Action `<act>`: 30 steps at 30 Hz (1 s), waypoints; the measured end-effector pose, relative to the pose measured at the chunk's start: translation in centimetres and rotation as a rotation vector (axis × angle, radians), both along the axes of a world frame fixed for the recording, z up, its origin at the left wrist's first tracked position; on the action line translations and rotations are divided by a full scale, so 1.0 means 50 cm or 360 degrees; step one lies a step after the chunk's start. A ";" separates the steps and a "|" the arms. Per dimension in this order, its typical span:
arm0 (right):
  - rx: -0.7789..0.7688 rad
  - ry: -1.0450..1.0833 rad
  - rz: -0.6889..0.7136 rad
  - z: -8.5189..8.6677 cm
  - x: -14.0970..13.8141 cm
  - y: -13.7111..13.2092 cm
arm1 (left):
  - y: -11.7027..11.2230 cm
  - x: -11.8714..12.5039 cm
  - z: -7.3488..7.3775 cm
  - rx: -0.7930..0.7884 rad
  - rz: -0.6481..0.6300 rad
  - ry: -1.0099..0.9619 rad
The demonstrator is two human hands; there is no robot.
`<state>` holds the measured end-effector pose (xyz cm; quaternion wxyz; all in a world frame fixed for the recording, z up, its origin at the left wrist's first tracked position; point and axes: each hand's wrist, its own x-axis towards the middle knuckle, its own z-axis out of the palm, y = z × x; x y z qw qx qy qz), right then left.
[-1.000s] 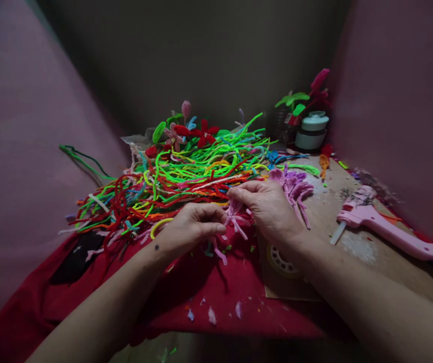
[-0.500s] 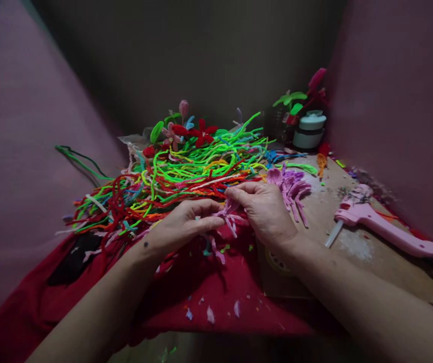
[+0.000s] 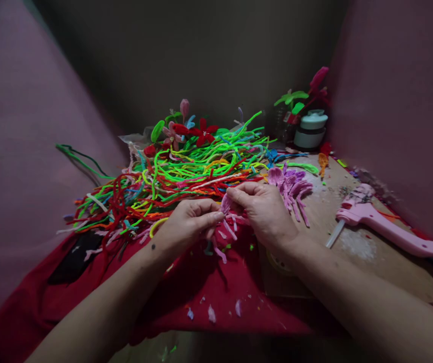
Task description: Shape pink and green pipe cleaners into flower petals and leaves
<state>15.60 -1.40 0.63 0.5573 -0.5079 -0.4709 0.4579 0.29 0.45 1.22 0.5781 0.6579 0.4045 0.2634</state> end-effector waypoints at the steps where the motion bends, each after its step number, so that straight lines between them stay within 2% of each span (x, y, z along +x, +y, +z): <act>1: 0.0005 0.0006 -0.0029 -0.001 -0.002 -0.002 | -0.002 0.002 -0.001 0.0000 0.0010 -0.0007; 6: 0.0073 0.0063 -0.0085 -0.006 -0.008 -0.001 | -0.009 0.008 -0.002 -0.0011 0.0058 -0.0098; 8: 0.0086 0.0120 0.0034 -0.009 -0.010 0.000 | -0.009 0.007 -0.002 0.0035 0.0123 -0.0145; 11: 0.0018 0.0134 0.0333 -0.014 -0.016 -0.005 | -0.009 0.007 -0.004 0.0122 0.0211 -0.0164; 13: -0.0023 0.0067 0.0418 -0.015 -0.020 -0.010 | -0.009 0.007 -0.005 0.0142 0.0224 -0.0127; 17: 0.0038 -0.0083 0.0260 -0.010 -0.021 -0.017 | -0.002 0.000 0.000 0.0386 0.0291 0.0046; 19: 0.0063 -0.0133 0.0273 -0.007 -0.021 -0.018 | 0.004 -0.007 0.008 0.0465 0.0353 0.0008; 24: -0.0030 -0.0071 0.0539 -0.011 -0.023 -0.019 | 0.010 -0.014 0.024 0.0205 0.0276 -0.0234; 30: 0.0022 -0.0254 0.0546 -0.021 -0.022 -0.015 | 0.006 -0.006 -0.006 0.0070 0.0403 -0.0471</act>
